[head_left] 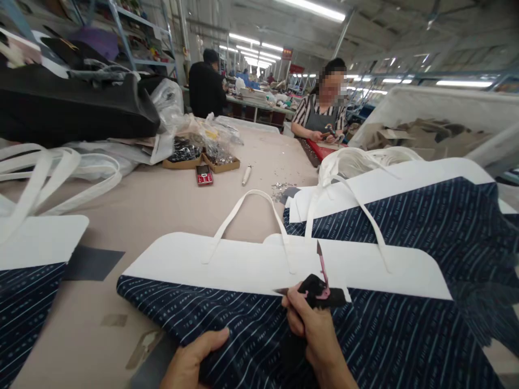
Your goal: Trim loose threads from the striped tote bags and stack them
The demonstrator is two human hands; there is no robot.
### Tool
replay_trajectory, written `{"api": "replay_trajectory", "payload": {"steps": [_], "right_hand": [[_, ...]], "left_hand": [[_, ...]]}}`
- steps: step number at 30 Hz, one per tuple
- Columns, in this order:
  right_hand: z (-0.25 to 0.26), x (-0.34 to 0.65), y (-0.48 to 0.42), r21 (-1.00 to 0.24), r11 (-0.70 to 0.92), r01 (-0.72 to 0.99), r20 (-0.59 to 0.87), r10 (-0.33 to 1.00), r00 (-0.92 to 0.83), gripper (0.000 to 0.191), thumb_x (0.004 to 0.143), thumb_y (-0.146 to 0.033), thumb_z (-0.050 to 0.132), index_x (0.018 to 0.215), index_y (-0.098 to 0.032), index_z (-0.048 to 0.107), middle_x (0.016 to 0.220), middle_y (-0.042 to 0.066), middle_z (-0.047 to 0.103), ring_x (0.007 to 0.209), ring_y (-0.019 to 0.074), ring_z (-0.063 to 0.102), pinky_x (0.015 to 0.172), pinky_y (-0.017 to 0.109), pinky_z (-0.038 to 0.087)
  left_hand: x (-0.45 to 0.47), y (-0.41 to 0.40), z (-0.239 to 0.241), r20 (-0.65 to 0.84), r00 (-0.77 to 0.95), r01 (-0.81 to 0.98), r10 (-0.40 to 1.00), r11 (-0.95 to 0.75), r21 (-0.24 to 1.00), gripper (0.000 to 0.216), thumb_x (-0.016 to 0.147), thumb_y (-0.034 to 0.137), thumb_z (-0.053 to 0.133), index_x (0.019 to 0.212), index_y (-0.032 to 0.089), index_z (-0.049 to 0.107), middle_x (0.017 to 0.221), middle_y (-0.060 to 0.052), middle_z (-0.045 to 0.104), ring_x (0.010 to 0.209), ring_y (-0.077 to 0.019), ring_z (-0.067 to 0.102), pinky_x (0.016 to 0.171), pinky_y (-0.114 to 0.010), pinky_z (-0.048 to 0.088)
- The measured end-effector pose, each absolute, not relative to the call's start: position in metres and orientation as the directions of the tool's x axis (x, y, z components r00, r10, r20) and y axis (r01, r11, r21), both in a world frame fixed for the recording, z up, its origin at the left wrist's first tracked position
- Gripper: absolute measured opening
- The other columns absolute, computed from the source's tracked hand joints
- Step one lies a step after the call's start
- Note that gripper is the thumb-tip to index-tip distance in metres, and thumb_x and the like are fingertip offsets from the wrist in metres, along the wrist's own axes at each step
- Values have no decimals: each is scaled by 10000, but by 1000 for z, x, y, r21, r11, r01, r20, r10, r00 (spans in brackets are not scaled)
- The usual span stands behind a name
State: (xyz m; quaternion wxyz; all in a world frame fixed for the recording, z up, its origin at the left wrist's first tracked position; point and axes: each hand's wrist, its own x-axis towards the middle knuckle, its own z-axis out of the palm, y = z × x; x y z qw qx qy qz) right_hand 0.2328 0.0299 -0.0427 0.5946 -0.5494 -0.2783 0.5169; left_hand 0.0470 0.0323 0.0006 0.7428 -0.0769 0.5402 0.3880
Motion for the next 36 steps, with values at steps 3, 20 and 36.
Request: {"api": "replay_trajectory", "payload": {"steps": [3,20,36], "right_hand": [[-46,234,29,-966,-178,-186,-229,923,310,406,842,-534,702,713,-154,643,457,-66,477,371,39,332,393,190,250],[-39,239,27,-961,-212,-175,-251,939,237,381,854,-521,680,723,-164,660,461,-32,552,422,99,493,452,215,415],[-29,235,30,-938,-191,-289,-279,910,306,320,799,-482,758,738,-184,657,588,2,668,529,138,585,584,267,480]], "left_hand": [[55,43,22,-853,103,-640,511,691,337,469,736,250,789,1189,178,691,1086,-134,770,1044,-346,707,917,-516,572],[53,58,27,-855,5,-611,518,679,408,411,647,34,692,1041,139,737,935,-87,793,965,-343,729,905,-494,591],[69,86,6,-731,-139,-467,668,607,643,521,694,247,851,1189,187,699,1166,-78,757,1132,-244,674,1035,-335,502]]}}
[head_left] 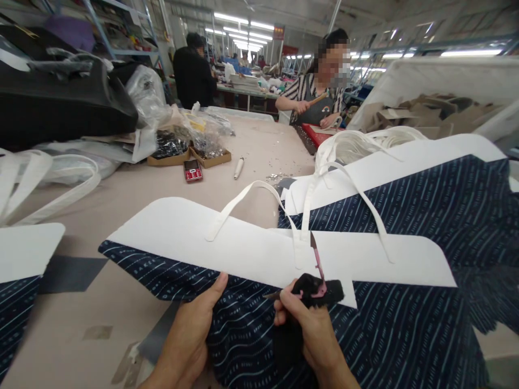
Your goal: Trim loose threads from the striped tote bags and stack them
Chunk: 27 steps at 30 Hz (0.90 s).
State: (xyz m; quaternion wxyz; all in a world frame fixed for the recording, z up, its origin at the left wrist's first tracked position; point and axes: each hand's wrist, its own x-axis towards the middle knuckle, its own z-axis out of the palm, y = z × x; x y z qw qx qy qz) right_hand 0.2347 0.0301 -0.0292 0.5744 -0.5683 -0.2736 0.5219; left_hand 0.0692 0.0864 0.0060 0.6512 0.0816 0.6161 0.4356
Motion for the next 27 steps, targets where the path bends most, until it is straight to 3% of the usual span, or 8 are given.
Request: {"api": "replay_trajectory", "payload": {"steps": [3,6,11,15,21,27], "right_hand": [[-29,229,33,-921,-148,-360,-295,868,399,316,774,-467,790,762,-191,635,667,8,700,548,131,601,570,251,491],[-32,220,32,-964,-133,-230,-227,861,455,318,801,-486,756,757,-187,657,656,23,705,557,148,626,565,256,523],[-39,208,27,-982,-188,33,-146,851,505,331,838,-499,687,719,-191,686,643,53,720,564,193,672,544,292,586],[-40,202,25,-973,-215,80,-144,843,518,338,852,-491,654,682,-202,692,629,46,720,547,188,674,538,285,591],[-45,198,22,-956,-241,167,-130,859,495,310,894,-454,620,713,-217,703,650,26,725,607,197,695,642,312,583],[-43,197,24,-951,-200,237,-77,894,442,271,928,-404,585,752,-223,681,687,21,720,679,218,708,765,371,552]], "left_hand": [[69,77,11,-779,-142,-452,611,660,600,514,652,285,878,1124,148,728,1112,-103,772,1155,-285,661,1031,-374,510],[68,67,12,-829,-100,-476,550,705,525,507,649,305,878,1101,123,737,1111,-126,769,1157,-328,655,1009,-435,530],[65,60,0,-812,-66,-570,580,647,508,468,741,232,805,1197,212,705,1225,-72,733,1173,-277,650,1034,-415,509],[65,57,-3,-842,-65,-588,535,661,466,425,764,206,777,1184,198,714,1219,-88,735,1172,-287,649,1036,-427,506],[62,53,-1,-851,-19,-599,525,675,430,396,797,239,746,1185,164,712,1196,-122,740,1181,-328,638,1020,-472,517],[55,50,-8,-840,-45,-579,541,671,463,426,787,202,746,1211,208,702,1190,-90,745,1235,-329,598,1041,-452,495]]}}
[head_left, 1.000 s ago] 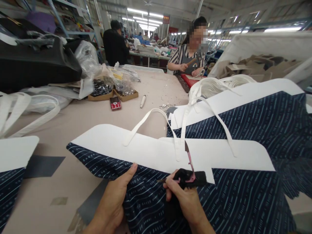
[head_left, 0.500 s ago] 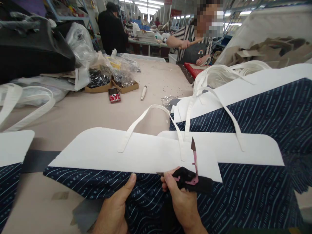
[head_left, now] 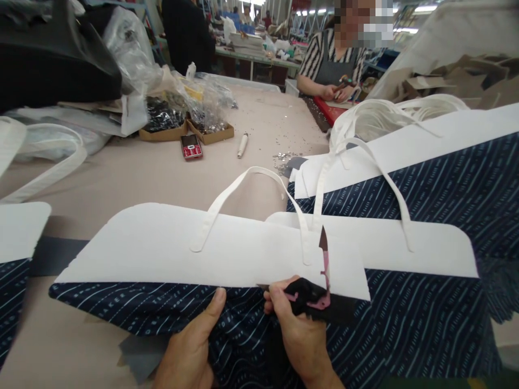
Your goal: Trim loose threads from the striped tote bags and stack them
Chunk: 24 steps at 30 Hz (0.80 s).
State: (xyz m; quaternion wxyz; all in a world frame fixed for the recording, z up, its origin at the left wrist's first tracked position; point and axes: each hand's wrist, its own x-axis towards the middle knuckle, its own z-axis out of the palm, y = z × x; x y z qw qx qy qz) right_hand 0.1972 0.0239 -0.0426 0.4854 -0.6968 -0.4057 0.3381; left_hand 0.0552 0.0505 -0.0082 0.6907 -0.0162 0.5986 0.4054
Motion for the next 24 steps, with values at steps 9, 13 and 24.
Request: {"api": "replay_trajectory", "payload": {"steps": [9,13,24], "right_hand": [[-37,192,26,-950,-175,258,-37,884,465,270,913,-408,599,722,-231,671,651,8,699,635,197,687,693,329,567],[-38,192,25,-945,-179,273,-35,887,460,259,917,-394,597,727,-236,675,654,1,702,644,192,693,717,325,561],[-40,189,24,-935,-190,301,-45,901,431,269,926,-407,590,750,-229,690,713,22,724,671,205,698,750,346,547]], "left_hand": [[55,51,-8,-841,-40,-586,540,669,457,473,783,206,739,1252,236,684,1152,-86,760,1170,-374,632,993,-492,528],[54,50,-8,-839,-58,-588,541,660,467,472,781,180,739,1248,223,684,1150,-83,761,1172,-360,635,1006,-478,519],[52,49,-10,-843,-47,-598,536,661,454,439,768,191,770,1201,211,704,1229,-92,725,1275,-337,560,1062,-477,471]]}}
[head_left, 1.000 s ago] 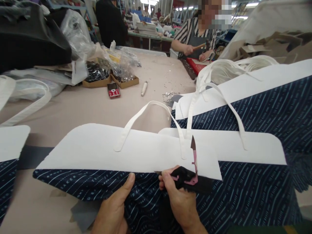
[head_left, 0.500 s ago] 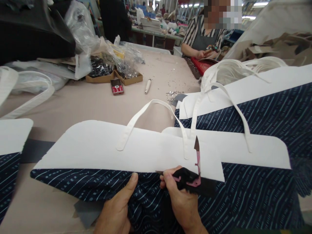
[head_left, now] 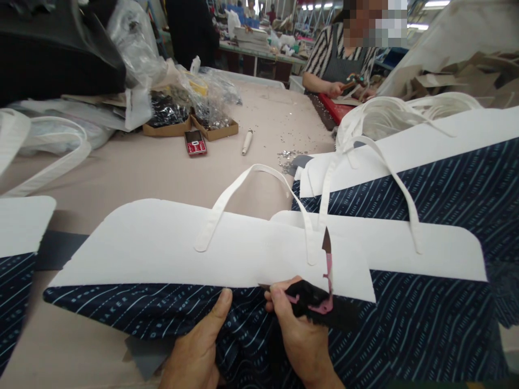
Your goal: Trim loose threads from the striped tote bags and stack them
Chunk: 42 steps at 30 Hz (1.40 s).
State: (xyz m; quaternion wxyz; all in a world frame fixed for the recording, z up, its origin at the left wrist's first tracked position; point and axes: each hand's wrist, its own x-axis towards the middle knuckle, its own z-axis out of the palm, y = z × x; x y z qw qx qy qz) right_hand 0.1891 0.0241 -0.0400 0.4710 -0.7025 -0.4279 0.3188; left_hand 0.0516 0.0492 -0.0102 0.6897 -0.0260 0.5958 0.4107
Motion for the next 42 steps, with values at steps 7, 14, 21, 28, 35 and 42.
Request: {"api": "replay_trajectory", "payload": {"steps": [7,14,21,28,35,42], "right_hand": [[-36,188,24,-949,-215,232,-107,908,404,292,927,-432,600,758,-210,686,745,43,714,655,191,668,672,309,547],[-44,188,25,-955,-89,283,21,932,363,259,947,-365,583,768,-209,686,748,31,697,659,172,665,664,278,564],[-39,188,26,-934,-90,345,12,958,285,231,967,-287,524,818,-213,683,798,28,687,709,174,661,716,295,546],[-37,188,24,-956,-95,278,2,944,330,229,932,-324,587,750,-216,674,735,15,704,668,163,659,661,268,515],[-33,192,24,-983,-76,169,-16,944,329,194,922,-289,603,754,-224,675,738,-4,724,673,151,683,656,247,517],[-31,195,26,-986,-60,152,-11,952,307,193,922,-257,600,745,-228,672,722,-16,726,691,143,697,674,236,522]], "left_hand": [[51,47,-10,-845,-54,-583,532,670,459,338,765,230,785,1094,169,740,1224,-106,725,1315,-316,519,1096,-443,434],[51,49,-11,-834,-63,-565,548,669,482,302,754,275,796,1044,202,757,1258,-70,710,1379,-303,440,1145,-440,355],[55,50,-12,-818,-75,-554,571,658,510,337,789,274,760,1115,196,738,1208,-67,739,1330,-314,504,1108,-439,420],[60,56,-6,-807,-134,-538,575,642,546,387,726,193,807,1108,199,743,1116,-82,772,1120,-321,676,986,-444,550],[67,67,2,-765,-185,-524,617,597,608,341,772,96,744,1099,192,743,1150,-68,763,1053,-243,710,940,-350,570],[63,61,-1,-749,-192,-506,635,589,630,335,778,148,756,1103,228,744,1228,-48,733,1090,-238,694,884,-324,597]]}}
